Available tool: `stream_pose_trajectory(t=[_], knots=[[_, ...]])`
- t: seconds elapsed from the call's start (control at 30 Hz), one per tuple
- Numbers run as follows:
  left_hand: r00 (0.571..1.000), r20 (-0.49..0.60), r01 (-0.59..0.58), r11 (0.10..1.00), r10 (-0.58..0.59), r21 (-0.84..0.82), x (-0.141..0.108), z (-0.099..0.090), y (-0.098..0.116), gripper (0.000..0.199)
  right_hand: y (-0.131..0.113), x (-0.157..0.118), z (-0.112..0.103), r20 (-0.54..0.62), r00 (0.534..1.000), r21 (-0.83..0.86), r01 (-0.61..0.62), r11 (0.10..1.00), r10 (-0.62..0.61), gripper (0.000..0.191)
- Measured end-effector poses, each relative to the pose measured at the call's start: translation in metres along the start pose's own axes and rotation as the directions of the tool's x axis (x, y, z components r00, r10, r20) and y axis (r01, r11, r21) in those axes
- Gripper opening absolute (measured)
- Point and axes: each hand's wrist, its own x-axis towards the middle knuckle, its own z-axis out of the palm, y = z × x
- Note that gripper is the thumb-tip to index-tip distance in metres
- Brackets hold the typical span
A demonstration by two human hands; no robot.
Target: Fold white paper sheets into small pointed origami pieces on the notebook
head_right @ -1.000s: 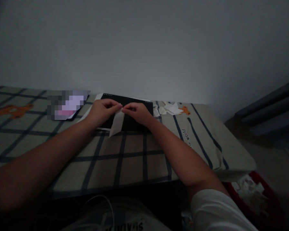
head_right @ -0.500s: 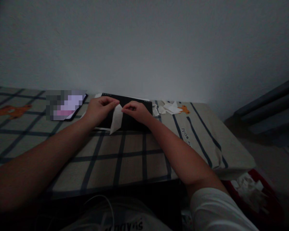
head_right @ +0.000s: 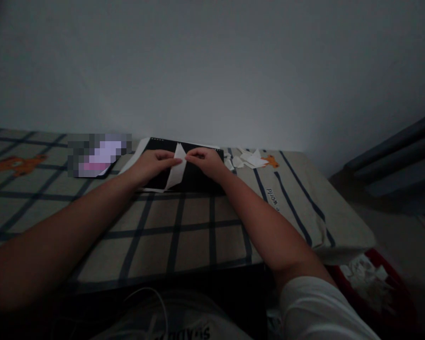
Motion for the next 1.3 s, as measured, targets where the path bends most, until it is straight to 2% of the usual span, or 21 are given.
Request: stream_pose_trajectory(t=[0.23,0.37,0.67,0.77,0.9,1.0,1.13,1.3], knots=[[0.997,-0.071,-0.025,0.999,0.022,-0.03,0.0,0.002,-0.003,0.031,0.005,0.0,0.005,-0.031,0.994,0.101,-0.103,0.99,0.107,0.027],[0.997,-0.075,-0.026,0.999,0.024,-0.033,-0.001,0.003,-0.005,0.032,0.009,0.0,0.006,0.039,0.986,0.142,-0.168,0.976,0.164,0.032],[1.0,0.008,0.002,0.997,-0.002,-0.083,-0.001,0.003,-0.003,0.028,0.001,-0.003,0.002,0.058,0.995,-0.057,-0.083,0.995,0.086,0.027],[0.999,-0.031,-0.021,0.995,0.019,-0.093,-0.001,0.003,-0.002,0.032,-0.003,-0.004,0.004,0.056,0.995,-0.038,-0.077,0.996,0.079,0.028],[0.99,-0.135,-0.053,0.997,0.046,-0.05,-0.002,0.003,-0.001,0.031,-0.005,-0.005,0.007,0.091,0.987,0.042,-0.133,0.99,0.129,0.032],[0.986,-0.157,-0.06,0.998,0.057,-0.016,-0.003,0.005,0.0,0.031,-0.004,-0.004,0.008,0.118,0.981,0.03,-0.159,0.987,0.154,0.034],[0.991,-0.124,-0.057,0.994,0.046,-0.091,-0.001,0.006,-0.001,0.031,-0.003,-0.004,0.006,0.1,0.987,0.004,-0.123,0.992,0.122,0.033],[0.999,0.017,0.029,0.991,-0.027,-0.13,0.001,0.003,-0.002,0.028,-0.001,-0.002,0.002,0.017,0.994,-0.006,-0.111,0.994,0.111,0.03]])
